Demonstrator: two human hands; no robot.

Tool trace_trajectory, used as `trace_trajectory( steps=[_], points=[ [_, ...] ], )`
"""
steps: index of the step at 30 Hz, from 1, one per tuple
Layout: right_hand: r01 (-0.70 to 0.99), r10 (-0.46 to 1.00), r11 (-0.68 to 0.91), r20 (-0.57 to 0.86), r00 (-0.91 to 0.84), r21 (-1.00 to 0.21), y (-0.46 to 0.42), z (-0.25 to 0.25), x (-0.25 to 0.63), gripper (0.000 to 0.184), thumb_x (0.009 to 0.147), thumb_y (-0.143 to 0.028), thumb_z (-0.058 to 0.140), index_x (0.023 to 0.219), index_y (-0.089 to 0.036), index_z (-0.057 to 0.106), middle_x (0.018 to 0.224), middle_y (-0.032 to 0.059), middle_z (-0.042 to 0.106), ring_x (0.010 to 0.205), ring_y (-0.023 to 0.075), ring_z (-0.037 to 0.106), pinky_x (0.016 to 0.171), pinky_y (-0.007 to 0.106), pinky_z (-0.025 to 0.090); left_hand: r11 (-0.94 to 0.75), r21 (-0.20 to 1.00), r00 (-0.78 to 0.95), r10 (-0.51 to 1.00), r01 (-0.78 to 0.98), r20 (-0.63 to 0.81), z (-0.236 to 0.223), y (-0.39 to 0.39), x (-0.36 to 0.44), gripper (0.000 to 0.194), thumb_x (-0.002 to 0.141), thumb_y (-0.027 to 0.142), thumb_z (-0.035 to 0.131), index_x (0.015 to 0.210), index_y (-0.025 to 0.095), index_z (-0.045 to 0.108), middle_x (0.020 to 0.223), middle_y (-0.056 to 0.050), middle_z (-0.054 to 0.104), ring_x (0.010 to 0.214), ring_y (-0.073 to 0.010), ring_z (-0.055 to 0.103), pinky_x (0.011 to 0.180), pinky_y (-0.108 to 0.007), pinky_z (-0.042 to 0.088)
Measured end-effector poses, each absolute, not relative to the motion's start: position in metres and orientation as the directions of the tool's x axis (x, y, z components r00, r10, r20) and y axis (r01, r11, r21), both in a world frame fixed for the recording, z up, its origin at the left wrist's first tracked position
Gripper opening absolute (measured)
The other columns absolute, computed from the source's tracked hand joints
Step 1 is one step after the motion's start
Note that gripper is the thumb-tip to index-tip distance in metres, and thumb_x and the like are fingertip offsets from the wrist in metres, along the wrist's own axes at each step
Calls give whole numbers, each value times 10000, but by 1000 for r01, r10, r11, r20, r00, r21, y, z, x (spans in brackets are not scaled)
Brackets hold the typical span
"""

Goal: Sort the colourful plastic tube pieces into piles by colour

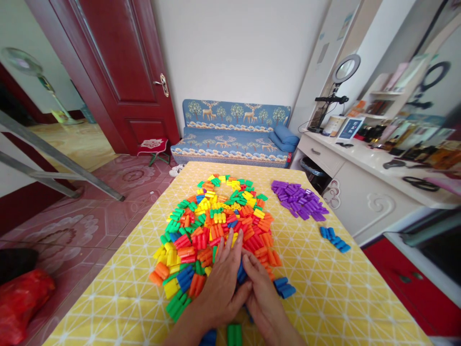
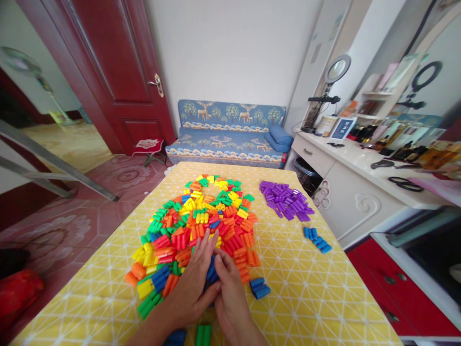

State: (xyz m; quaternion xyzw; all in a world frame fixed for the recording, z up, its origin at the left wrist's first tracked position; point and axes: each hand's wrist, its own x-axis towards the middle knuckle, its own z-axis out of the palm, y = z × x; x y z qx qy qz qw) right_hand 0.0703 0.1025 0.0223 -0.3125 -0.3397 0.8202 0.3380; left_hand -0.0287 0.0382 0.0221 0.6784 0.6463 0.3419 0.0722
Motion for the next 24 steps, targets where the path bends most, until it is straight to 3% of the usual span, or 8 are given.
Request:
trace_trajectory(
  steps=[3, 5, 7, 9, 13, 16, 20, 24],
  points=[
    [-297, 895, -271, -126, -428, -915, 145, 30, 97, 354, 787, -491, 650, 1025, -229, 630, 1114, 90, 672, 1012, 255, 638, 910, 448, 498, -124, 581, -148, 905, 804, 398, 20, 38, -38, 893, 888, 394, 546, 1526, 206, -51, 1596, -150, 92, 1466, -330, 36, 1155, -562, 217],
    [-103, 957, 114, 137, -255, -988, 191, 29, 124, 326, 831, -472, 590, 1050, -232, 618, 1211, 103, 617, 1032, 260, 616, 890, 459, 495, -95, 619, -229, 877, 780, 423, 15, 38, -47, 870, 891, 379, 547, 1526, 226, -28, 1592, -148, 133, 1466, -319, 84, 1155, -548, 231],
    [247, 870, 492, 461, -177, -835, 243, 18, 155, 288, 843, -440, 565, 1010, -218, 641, 1259, 125, 568, 1131, 284, 550, 954, 475, 448, -77, 653, -300, 843, 753, 446, 10, 38, -55, 824, 906, 336, 523, 1525, 236, -12, 1578, -151, 196, 1458, -299, 158, 1152, -530, 253],
    [512, 740, 660, 594, -317, -549, 288, 1, 183, 284, 870, -408, 493, 937, -201, 675, 1224, 151, 569, 1135, 306, 537, 959, 494, 437, -57, 673, -360, 809, 738, 464, 6, 39, -60, 776, 918, 292, 499, 1523, 239, 17, 1550, -153, 274, 1440, -283, 235, 1143, -516, 282],
    [755, 697, 648, 482, -531, -106, 327, -35, 211, 362, 932, -318, 372, 1065, -212, 692, 1231, 148, 597, 1108, 309, 552, 898, 491, 462, -5, 661, -429, 758, 751, 492, 1, 42, -65, 715, 915, 267, 497, 1514, 241, 106, 1478, -147, 405, 1396, -278, 341, 1118, -505, 333],
    [799, 676, 598, 494, -547, 68, 321, -46, 211, 401, 949, -354, 364, 1254, -249, 602, 1378, 120, 523, 1297, 349, 408, 987, 568, 372, 1, 633, -422, 746, 774, 516, -3, 44, -65, 690, 912, 262, 502, 1504, 230, 150, 1436, -140, 461, 1372, -271, 382, 1103, -488, 363],
    [773, 650, 625, 476, -593, 110, 318, -46, 208, 462, 964, -278, 287, 1394, -226, 449, 1435, 78, 484, 1403, 300, 282, 1085, 622, 209, 10, 606, -409, 746, 796, 525, -6, 45, -66, 603, 909, 259, 505, 1465, 218, 276, 1423, -127, 478, 1362, -265, 395, 1096, -479, 379],
    [776, 676, 628, 459, -577, 51, 324, -43, 207, 450, 959, -247, 265, 1327, -183, 516, 1367, 102, 553, 1390, 310, 315, 1091, 653, 153, 0, 565, -386, 731, 825, 563, -7, 44, -70, 463, 908, 231, 501, 1367, 207, 445, 1370, -108, 535, 1338, -253, 423, 1082, -468, 401]
  ],
)
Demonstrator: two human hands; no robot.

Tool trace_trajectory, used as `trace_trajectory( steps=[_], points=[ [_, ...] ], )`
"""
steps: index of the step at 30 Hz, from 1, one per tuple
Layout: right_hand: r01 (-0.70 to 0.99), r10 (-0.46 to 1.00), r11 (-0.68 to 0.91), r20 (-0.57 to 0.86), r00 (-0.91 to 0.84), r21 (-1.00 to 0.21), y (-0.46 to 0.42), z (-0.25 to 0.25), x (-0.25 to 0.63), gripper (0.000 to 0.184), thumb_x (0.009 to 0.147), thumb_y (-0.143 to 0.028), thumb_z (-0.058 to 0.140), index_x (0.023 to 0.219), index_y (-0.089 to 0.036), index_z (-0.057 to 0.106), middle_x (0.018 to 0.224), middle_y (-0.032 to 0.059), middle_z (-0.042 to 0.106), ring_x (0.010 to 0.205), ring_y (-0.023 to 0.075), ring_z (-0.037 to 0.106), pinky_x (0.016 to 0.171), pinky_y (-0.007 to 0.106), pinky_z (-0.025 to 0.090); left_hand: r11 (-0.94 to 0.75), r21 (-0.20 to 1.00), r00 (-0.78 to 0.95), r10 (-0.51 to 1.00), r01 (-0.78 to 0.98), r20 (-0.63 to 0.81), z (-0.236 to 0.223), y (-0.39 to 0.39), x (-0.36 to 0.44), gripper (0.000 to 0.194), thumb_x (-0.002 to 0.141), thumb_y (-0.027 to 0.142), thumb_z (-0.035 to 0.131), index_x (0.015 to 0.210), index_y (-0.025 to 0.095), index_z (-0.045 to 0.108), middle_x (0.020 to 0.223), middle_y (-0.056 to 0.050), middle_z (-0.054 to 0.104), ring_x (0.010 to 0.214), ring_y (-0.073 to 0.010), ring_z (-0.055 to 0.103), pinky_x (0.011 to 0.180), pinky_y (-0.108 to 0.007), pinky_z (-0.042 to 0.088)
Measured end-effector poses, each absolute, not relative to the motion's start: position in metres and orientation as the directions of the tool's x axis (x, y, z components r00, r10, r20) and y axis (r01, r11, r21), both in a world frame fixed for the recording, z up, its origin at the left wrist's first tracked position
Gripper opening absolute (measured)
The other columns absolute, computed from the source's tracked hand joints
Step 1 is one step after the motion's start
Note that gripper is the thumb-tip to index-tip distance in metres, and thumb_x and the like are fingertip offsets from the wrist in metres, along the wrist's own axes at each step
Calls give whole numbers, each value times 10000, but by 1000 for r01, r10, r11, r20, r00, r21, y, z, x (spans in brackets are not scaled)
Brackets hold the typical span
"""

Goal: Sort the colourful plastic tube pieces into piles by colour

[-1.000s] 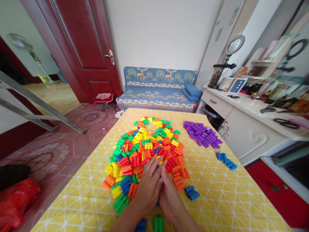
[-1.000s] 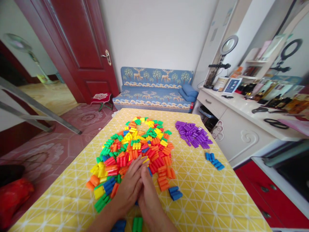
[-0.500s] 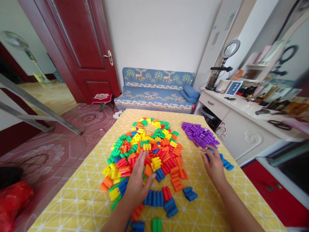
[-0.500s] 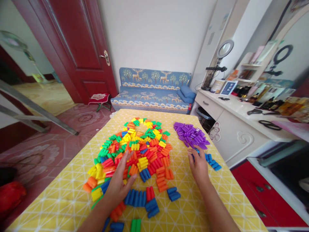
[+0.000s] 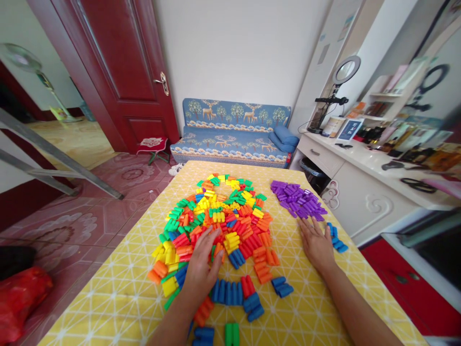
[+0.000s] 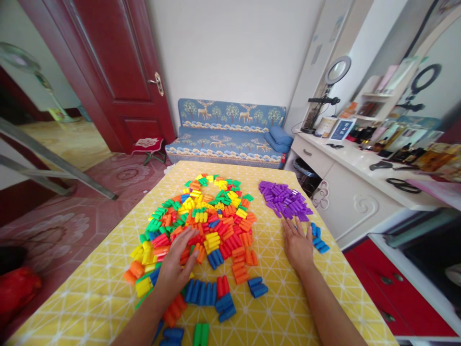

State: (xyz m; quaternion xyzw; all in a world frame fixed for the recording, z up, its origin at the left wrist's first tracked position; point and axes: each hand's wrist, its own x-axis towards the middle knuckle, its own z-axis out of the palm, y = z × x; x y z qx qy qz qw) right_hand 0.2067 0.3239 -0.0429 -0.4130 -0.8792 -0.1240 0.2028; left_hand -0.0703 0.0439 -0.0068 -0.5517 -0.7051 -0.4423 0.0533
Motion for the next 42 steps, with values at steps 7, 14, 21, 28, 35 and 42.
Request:
trace_trajectory(
  steps=[7, 14, 21, 28, 35, 42],
  points=[
    [449, 576, 816, 570, -586, -363, 237, -4, 153, 297, 940, -324, 421, 1120, -210, 628, 1147, 113, 656, 1108, 247, 583, 983, 444, 440, -32, 579, -374, 734, 815, 567, -11, 43, -72, 252, 907, 186, 476, 1063, 205, 673, 1004, -71, 715, 941, -178, 666, 824, -307, 550],
    [447, 499, 825, 74, -863, -346, 135, 14, 81, 424, 844, -155, 542, 1253, -264, 568, 1268, 111, 564, 1055, 251, 613, 805, 345, 526, 157, 597, -407, 859, 787, 311, 25, 28, -72, 166, 869, 264, 558, 925, 219, 708, 868, -33, 726, 763, -164, 665, 711, -276, 518],
    [527, 596, 752, 68, -800, -396, 140, 10, 65, 298, 792, -150, 527, 1063, -209, 636, 1054, 107, 596, 811, 220, 624, 673, 319, 481, 86, 513, -95, 995, 854, -10, 40, 4, -54, 395, 654, 236, 766, 1033, 319, 689, 1055, -11, 688, 998, -248, 615, 841, -346, 492],
    [47, 776, -227, -210, -594, -973, 142, -1, 82, 361, 786, -463, 555, 1012, -187, 611, 717, 7, 582, 528, 131, 492, 433, 229, 348, 135, 856, -404, 910, 499, 91, 16, 9, -52, 292, 878, 385, 537, 1080, 233, 683, 1041, -69, 690, 933, -224, 624, 828, -348, 506],
    [32, 778, -182, -164, -607, -983, 121, 12, 90, 377, 791, -511, 612, 1017, -210, 611, 830, 11, 593, 618, 132, 527, 496, 232, 400, 60, 979, -555, 830, 193, 58, 17, 14, -52, 388, 814, 434, 623, 1120, 199, 660, 1061, -84, 671, 886, -202, 629, 674, -275, 529],
    [459, 444, 748, -153, -883, -479, 110, 23, 95, 402, 690, -128, 657, 1051, -305, 666, 1061, 27, 604, 826, 181, 618, 683, 255, 427, 124, 830, -483, 856, 543, 188, 13, 1, -58, 312, 730, 202, 710, 1038, 253, 704, 1052, -63, 664, 996, -225, 623, 885, -361, 513]
  ],
)
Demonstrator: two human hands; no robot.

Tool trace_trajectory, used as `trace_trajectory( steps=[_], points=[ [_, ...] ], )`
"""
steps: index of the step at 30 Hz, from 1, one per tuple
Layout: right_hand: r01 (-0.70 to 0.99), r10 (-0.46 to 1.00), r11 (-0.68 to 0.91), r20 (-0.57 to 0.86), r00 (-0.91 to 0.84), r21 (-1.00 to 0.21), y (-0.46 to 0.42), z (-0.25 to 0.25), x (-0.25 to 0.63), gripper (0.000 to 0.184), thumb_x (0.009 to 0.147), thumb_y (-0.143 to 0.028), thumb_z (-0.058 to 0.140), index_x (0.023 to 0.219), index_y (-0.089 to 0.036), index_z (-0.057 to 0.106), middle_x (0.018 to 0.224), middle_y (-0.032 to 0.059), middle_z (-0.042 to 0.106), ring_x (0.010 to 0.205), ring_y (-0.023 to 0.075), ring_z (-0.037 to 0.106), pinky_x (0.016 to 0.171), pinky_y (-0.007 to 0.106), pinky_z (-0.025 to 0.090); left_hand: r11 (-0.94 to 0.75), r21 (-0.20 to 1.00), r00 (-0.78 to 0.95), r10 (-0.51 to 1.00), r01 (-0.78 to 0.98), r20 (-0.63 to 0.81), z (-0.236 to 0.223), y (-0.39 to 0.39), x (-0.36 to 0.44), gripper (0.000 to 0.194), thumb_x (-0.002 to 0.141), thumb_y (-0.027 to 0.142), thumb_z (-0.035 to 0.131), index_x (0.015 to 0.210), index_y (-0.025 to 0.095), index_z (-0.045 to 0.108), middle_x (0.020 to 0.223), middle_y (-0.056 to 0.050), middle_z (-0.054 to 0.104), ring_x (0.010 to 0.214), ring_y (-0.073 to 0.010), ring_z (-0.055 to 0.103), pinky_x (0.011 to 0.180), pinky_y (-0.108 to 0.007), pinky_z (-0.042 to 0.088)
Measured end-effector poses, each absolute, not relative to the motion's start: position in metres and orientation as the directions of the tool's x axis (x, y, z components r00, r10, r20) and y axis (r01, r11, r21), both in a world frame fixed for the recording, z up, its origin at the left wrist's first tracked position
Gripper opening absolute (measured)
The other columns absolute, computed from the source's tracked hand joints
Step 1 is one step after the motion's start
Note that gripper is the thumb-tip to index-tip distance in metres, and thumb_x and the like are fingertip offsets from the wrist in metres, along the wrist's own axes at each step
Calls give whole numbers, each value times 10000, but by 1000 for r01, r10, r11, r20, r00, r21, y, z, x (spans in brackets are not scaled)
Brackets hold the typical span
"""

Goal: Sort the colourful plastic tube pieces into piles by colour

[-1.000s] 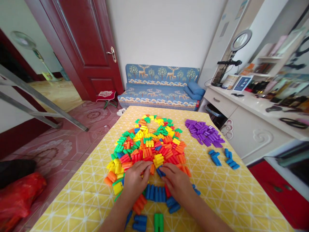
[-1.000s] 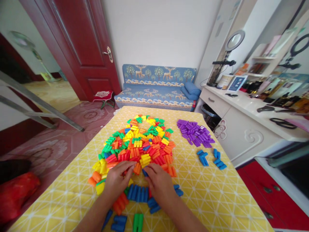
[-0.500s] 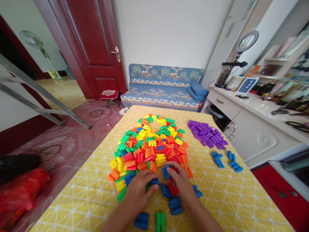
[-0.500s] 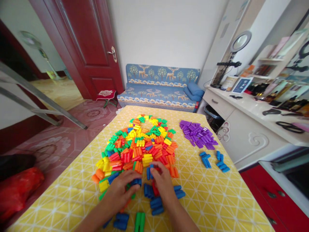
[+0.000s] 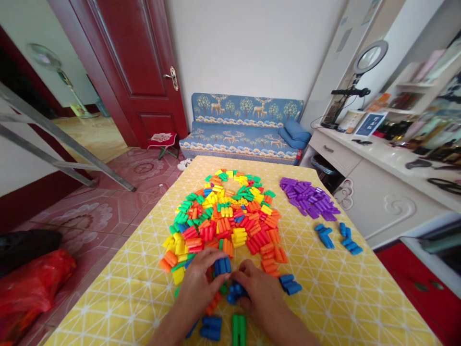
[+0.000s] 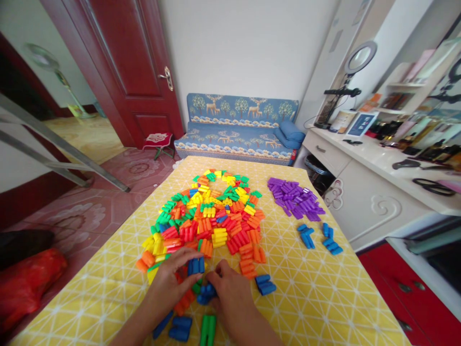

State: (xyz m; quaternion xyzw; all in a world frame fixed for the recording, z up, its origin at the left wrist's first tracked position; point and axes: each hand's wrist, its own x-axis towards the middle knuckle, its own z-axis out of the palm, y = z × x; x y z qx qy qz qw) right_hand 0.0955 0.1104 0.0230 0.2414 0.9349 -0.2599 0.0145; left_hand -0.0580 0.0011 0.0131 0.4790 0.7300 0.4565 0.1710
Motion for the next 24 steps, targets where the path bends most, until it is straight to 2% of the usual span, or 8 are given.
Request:
trace_trajectory(
  steps=[2, 5, 7, 9, 12, 15, 19, 24],
  points=[
    [477, 429, 796, -208, -879, -373, 108, 22, 92, 398, 713, -128, 627, 1072, -295, 657, 1083, 50, 603, 826, 197, 626, 665, 259, 429, 127, 801, -468, 859, 585, 206, 13, 1, -56, 327, 723, 187, 710, 1042, 256, 707, 1053, -66, 666, 1003, -233, 625, 894, -373, 516],
    [431, 457, 714, -99, -884, -551, 112, 20, 90, 311, 789, -195, 581, 1081, -281, 644, 1059, 57, 606, 859, 206, 621, 718, 291, 454, 104, 788, -489, 830, 607, 267, 16, 1, -53, 305, 750, 201, 687, 1050, 253, 705, 1058, -69, 661, 995, -227, 633, 879, -364, 530],
    [358, 573, 502, -8, -819, -787, 118, 21, 92, 252, 859, -304, 526, 1089, -260, 621, 991, 53, 614, 871, 204, 612, 740, 305, 470, 91, 797, -548, 771, 597, 324, 19, 0, -53, 284, 787, 245, 660, 1069, 248, 692, 1084, -72, 649, 985, -220, 636, 841, -346, 544],
    [251, 677, 143, -91, -731, -957, 121, 22, 94, 306, 901, -442, 446, 1079, -237, 586, 903, 45, 612, 796, 198, 616, 645, 294, 486, 84, 807, -615, 695, 584, 373, 20, -2, -53, 302, 811, 295, 641, 1108, 243, 668, 1114, -75, 637, 951, -210, 641, 790, -328, 553],
    [161, 616, -255, -289, -733, -953, 117, 24, 93, 400, 885, -567, 405, 1015, -219, 552, 825, 30, 591, 666, 184, 603, 481, 256, 434, 83, 817, -663, 634, 570, 398, 20, -6, -55, 370, 808, 330, 651, 1165, 234, 633, 1120, -71, 639, 811, -173, 644, 707, -302, 553],
    [221, 587, 31, -161, -793, -975, 103, 23, 87, 318, 778, -494, 627, 916, -209, 600, 859, 22, 602, 782, 185, 603, 630, 273, 462, 82, 824, -670, 631, 560, 392, 19, -8, -58, 354, 797, 331, 661, 1136, 229, 649, 1089, -61, 654, 787, -161, 640, 677, -280, 547],
    [296, 411, 583, -39, -911, -756, 86, 11, 82, 423, 605, -361, 806, 996, -271, 671, 1099, 26, 586, 853, 194, 591, 724, 297, 431, 91, 871, -708, 626, 483, 328, 17, -8, -64, 303, 797, 341, 662, 1074, 219, 669, 1070, -58, 656, 875, -177, 644, 671, -260, 553],
    [304, 469, 554, -11, -883, -775, 86, 0, 78, 179, 639, -195, 725, 801, -208, 648, 871, -1, 615, 747, 155, 577, 630, 250, 380, 78, 910, -727, 630, 408, 272, 13, -7, -69, 329, 799, 354, 668, 1095, 211, 654, 1092, -68, 646, 875, -178, 646, 671, -269, 567]
  ],
)
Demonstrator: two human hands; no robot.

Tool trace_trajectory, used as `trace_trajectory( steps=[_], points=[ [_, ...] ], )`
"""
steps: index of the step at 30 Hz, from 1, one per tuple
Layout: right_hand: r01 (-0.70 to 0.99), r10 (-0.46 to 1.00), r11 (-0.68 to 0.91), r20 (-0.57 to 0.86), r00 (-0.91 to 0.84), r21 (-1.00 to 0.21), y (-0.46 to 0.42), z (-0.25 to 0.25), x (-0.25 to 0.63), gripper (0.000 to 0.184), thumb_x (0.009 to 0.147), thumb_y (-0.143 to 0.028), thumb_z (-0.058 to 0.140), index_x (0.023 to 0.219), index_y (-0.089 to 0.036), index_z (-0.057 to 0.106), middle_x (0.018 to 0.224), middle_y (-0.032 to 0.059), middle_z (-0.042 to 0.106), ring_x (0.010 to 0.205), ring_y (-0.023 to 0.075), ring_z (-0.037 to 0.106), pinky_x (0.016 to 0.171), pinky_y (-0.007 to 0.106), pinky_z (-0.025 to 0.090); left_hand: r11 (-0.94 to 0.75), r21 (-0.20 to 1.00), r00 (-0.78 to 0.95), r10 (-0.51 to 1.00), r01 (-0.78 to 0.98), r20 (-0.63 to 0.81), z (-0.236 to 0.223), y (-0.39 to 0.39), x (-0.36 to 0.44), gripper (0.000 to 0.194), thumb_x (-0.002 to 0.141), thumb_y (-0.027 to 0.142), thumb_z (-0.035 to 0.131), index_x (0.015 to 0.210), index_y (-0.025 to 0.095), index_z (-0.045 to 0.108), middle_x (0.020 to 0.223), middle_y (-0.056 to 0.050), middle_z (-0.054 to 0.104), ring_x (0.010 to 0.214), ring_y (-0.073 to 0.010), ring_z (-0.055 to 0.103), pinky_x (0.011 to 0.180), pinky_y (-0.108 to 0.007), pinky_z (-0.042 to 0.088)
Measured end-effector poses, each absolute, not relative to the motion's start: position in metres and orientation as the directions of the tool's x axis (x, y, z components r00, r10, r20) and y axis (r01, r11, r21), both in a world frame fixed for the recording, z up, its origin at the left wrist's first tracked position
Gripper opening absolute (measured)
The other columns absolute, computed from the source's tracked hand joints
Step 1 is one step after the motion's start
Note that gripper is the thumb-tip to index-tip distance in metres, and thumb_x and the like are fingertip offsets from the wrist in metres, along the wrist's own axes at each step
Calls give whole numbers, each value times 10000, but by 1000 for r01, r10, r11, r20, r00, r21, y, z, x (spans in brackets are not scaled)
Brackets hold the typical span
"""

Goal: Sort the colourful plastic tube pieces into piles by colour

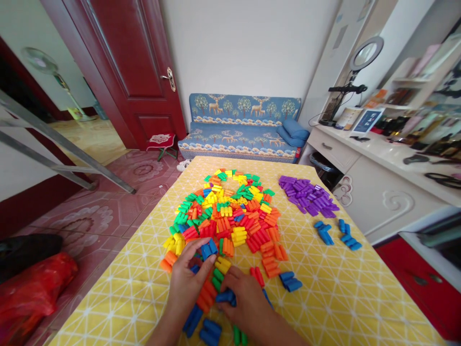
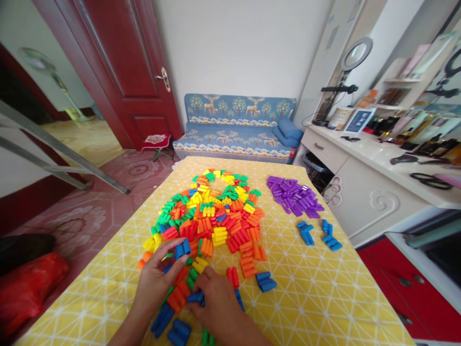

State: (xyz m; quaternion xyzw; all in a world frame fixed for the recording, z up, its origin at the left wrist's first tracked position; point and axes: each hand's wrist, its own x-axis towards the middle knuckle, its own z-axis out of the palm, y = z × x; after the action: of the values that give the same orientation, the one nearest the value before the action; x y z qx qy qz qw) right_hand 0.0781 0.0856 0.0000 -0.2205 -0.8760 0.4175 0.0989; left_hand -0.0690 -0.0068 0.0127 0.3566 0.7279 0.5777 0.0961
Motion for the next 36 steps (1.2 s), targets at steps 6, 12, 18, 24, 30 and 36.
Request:
trace_trajectory(
  steps=[6, 12, 18, 24, 30, 36],
  points=[
    [88, 740, -219, -225, -634, -972, 101, 14, 73, 241, 718, -422, 678, 751, -202, 585, 601, -42, 549, 549, 124, 512, 491, 227, 382, -129, 727, -406, 757, 675, 512, 29, 0, -50, 334, 807, 277, 682, 1139, 268, 641, 1143, -62, 664, 1059, -224, 599, 875, -362, 532],
    [-297, 593, -782, -507, -626, -548, 95, 21, 74, 368, 646, -542, 735, 805, -217, 663, 769, 1, 680, 657, 123, 612, 527, 208, 467, -222, 530, -122, 833, 819, 539, 23, 14, -34, 455, 881, 186, 561, 1324, 283, 529, 1323, -56, 592, 1275, -247, 469, 1052, -444, 426],
    [-422, 655, -751, -498, -568, -507, 96, 27, 82, 349, 654, -419, 795, 929, -235, 686, 974, 24, 716, 841, 160, 660, 663, 250, 540, -133, 397, -46, 911, 908, 410, 27, 16, -27, 643, 904, 288, 520, 1496, 252, 269, 1509, -86, 384, 1421, -308, 271, 1109, -528, 344],
    [-208, 951, -193, -131, -279, -959, 182, 30, 124, 355, 699, -488, 741, 940, -239, 666, 975, 33, 687, 877, 220, 636, 661, 331, 547, -94, 410, -155, 832, 907, 532, 13, 10, -44, 551, 898, 247, 538, 1429, 264, 394, 1516, -116, 358, 1389, -275, 349, 1081, -463, 398],
    [569, 708, 644, 680, -191, -511, 315, 5, 201, 325, 775, -495, 637, 930, -212, 681, 1036, 100, 624, 1007, 266, 580, 944, 435, 447, 13, 492, -360, 698, 871, 619, -3, 9, -74, 355, 884, 170, 535, 1224, 250, 601, 1353, -105, 530, 1255, -246, 501, 1033, -441, 450],
    [737, 739, 568, 621, -260, -368, 353, -29, 235, 470, 830, -584, 515, 1073, -204, 646, 1073, 110, 634, 954, 264, 606, 831, 394, 492, 5, 533, -396, 675, 846, 623, -8, 9, -75, 311, 889, 181, 528, 1172, 239, 644, 1289, -102, 573, 1188, -235, 553, 991, -411, 489]
  ],
)
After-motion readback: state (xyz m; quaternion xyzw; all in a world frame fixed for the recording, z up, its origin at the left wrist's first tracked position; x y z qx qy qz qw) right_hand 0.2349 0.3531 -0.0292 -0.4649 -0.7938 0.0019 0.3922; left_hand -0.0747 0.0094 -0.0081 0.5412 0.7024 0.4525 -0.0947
